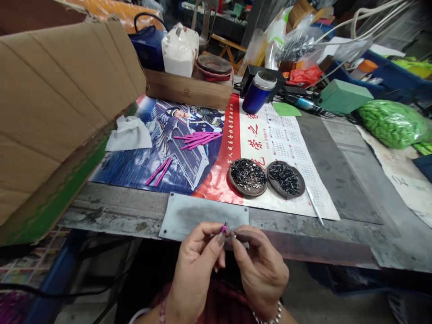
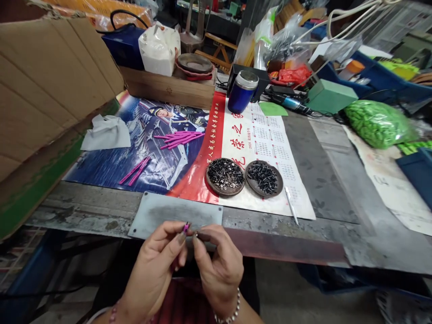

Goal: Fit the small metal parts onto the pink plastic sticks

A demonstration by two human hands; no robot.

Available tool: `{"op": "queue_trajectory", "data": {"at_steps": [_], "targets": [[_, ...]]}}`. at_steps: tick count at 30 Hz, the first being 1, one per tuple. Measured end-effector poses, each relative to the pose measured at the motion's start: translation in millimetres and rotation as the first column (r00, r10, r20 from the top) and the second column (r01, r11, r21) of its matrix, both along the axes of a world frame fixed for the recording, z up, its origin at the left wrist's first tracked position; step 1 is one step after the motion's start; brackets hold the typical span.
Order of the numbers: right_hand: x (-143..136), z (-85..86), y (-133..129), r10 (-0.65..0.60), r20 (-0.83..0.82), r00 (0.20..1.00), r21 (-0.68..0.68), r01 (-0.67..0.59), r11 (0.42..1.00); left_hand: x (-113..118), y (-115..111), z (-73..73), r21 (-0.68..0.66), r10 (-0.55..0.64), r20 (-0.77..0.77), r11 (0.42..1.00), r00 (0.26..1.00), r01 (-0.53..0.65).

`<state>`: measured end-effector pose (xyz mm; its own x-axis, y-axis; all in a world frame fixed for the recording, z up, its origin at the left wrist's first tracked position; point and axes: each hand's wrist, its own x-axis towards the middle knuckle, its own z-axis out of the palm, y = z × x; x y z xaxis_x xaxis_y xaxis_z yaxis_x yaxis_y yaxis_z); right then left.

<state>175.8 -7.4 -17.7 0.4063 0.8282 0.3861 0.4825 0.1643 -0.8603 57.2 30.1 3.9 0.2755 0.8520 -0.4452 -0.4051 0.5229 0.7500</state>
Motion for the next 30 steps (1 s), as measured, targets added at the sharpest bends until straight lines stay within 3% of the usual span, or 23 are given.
{"op": "queue_trajectory", "data": {"at_steps": [8,16,23,30], "targets": [[-4,5.0,3,0.007,0.141,0.990,0.052,-0.014,0.999,-2,-9,-11.9,0.082,-0.048,0.027,0.996,0.998,0.046],[-9,1.5,-3,0.022,0.041,0.999,0.103,-0.026,0.994,-2,-12,-12.2,0.242,-0.051,-0.002,0.969,0.999,0.050],[-14,4.5,-4,0.056,-0.075,0.996,0.041,-0.053,0.998,-4,-15,-10.3,0.324,-0.036,-0.088,0.944,0.995,0.063],[-13,0.1,-2,0.039,0.033,0.999,-0.023,-0.038,0.999,-6,-16,-12.9,0.394,0.018,-0.214,0.917,0.977,0.069]]}}
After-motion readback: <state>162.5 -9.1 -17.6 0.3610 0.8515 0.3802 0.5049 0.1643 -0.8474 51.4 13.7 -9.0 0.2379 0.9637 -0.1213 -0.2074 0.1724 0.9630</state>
